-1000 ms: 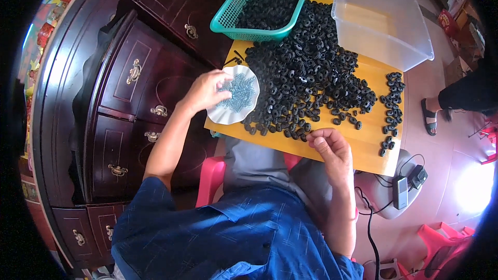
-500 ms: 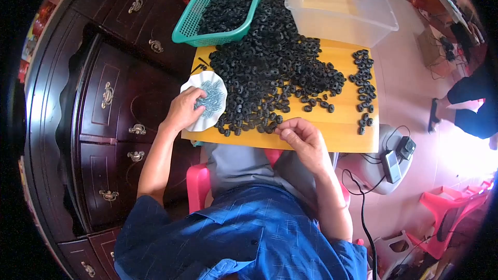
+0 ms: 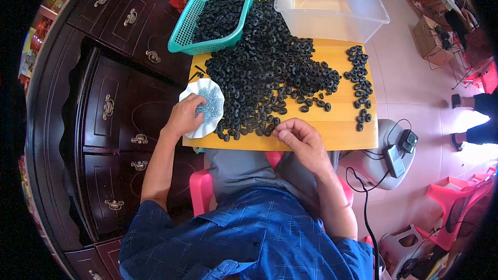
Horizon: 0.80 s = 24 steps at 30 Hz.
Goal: Assembling small black plastic components by hand at a workbench.
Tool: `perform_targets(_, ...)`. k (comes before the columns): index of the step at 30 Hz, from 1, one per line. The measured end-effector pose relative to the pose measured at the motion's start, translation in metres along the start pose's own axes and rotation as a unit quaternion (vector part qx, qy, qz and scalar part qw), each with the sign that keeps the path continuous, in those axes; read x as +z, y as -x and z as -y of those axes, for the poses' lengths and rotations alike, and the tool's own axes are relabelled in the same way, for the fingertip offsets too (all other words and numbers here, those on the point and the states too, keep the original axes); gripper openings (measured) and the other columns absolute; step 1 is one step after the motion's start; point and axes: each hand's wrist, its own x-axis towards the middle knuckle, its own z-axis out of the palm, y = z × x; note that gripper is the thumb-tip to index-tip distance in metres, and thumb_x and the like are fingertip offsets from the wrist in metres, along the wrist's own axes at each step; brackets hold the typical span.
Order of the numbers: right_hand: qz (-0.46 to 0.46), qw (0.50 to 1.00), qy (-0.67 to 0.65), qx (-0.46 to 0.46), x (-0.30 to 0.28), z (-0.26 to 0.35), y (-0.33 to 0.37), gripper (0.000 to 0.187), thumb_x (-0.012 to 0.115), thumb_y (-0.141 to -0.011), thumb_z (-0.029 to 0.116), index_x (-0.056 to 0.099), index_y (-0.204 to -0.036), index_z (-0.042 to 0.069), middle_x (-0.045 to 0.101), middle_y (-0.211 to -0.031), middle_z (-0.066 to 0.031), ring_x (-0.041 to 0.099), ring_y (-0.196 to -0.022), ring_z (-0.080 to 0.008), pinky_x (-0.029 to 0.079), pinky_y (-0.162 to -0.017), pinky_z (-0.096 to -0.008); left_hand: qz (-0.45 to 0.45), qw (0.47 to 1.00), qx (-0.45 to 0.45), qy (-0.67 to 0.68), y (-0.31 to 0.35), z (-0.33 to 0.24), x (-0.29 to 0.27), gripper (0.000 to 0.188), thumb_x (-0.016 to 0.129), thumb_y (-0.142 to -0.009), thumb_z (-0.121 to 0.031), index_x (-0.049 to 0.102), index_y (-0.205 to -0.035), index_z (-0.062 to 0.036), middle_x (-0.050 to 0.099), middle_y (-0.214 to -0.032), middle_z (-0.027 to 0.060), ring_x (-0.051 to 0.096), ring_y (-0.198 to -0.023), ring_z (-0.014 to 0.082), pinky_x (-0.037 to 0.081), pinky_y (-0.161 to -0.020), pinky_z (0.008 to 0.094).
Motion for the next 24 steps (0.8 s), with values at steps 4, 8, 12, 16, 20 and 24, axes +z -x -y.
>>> perform_targets(4, -0.006, 1.0, -0.007, -0.004, 0.0, -0.001, 0.0, 0.014, 0.06, -0.101, 0.01, 0.062, -0.112, 0.001, 0.07, -0.107, -0.0079, 0.065, -0.104, -0.0145, 0.05, -0.096, -0.0294, -0.005, 1.0, -0.005, -0.003, -0.001, -0.003, -0.001, 0.026, 0.064, -0.079, -0.007, 0.061, -0.105, -0.009, 0.063, -0.102, 0.0127, 0.064, -0.099, 0.035, 0.052, -0.084, 0.0463)
perform_targets(8, -0.007, 1.0, -0.005, -0.003, -0.001, -0.003, -0.001, 0.013, 0.06, -0.101, 0.009, 0.063, -0.111, 0.001, 0.07, -0.107, -0.007, 0.065, -0.103, -0.0138, 0.05, -0.095, -0.0286, -0.031, 0.999, 0.008, 0.0, 0.0, 0.001, 0.003, 0.023, 0.065, -0.079, -0.008, 0.063, -0.102, -0.0093, 0.064, -0.1, 0.012, 0.065, -0.096, 0.0352, 0.053, -0.082, 0.0466)
perform_targets(12, -0.006, 1.0, 0.015, 0.005, -0.001, -0.001, 0.0, 0.013, 0.06, -0.101, 0.009, 0.063, -0.11, 0.001, 0.07, -0.106, -0.0057, 0.064, -0.102, -0.0122, 0.05, -0.093, -0.0268, -0.043, 0.999, 0.033, 0.007, 0.0, -0.002, 0.005, 0.021, 0.064, -0.079, -0.008, 0.065, -0.1, -0.0059, 0.066, -0.101, 0.0139, 0.065, -0.094, 0.0371, 0.053, -0.08, 0.0452)
perform_targets(16, -0.011, 1.0, 0.015, -0.005, 0.0, 0.002, 0.0, 0.013, 0.06, -0.101, 0.01, 0.063, -0.11, 0.001, 0.069, -0.106, -0.0055, 0.063, -0.101, -0.0114, 0.049, -0.092, -0.0261, -0.058, 0.997, 0.041, -0.018, 0.0, 0.001, 0.009, 0.019, 0.066, -0.08, -0.007, 0.066, -0.099, -0.0068, 0.067, -0.098, 0.0125, 0.066, -0.093, 0.0353, 0.054, -0.079, 0.0441)
perform_targets(20, -0.007, 1.0, 0.022, -0.004, -0.003, 0.001, 0.0, 0.015, 0.06, -0.101, 0.011, 0.063, -0.111, 0.0, 0.069, -0.106, -0.0055, 0.063, -0.102, -0.0112, 0.05, -0.092, -0.0261, -0.111, 0.992, 0.051, 0.019, 0.0, -0.003, 0.005, 0.015, 0.068, -0.079, -0.005, 0.068, -0.094, -0.0074, 0.067, -0.093, 0.0111, 0.067, -0.088, 0.0341, 0.055, -0.076, 0.0428)
perform_targets(24, -0.018, 0.999, 0.043, -0.022, -0.004, -0.001, 0.001, 0.015, 0.06, -0.101, 0.012, 0.064, -0.109, 0.0, 0.07, -0.103, -0.0038, 0.062, -0.096, -0.0078, 0.051, -0.087, -0.0245, -0.137, 0.987, 0.068, 0.039, -0.004, -0.005, -0.006, 0.015, 0.071, -0.076, -0.002, 0.069, -0.09, -0.0058, 0.067, -0.09, 0.0123, 0.067, -0.083, 0.0351, 0.055, -0.073, 0.0418)
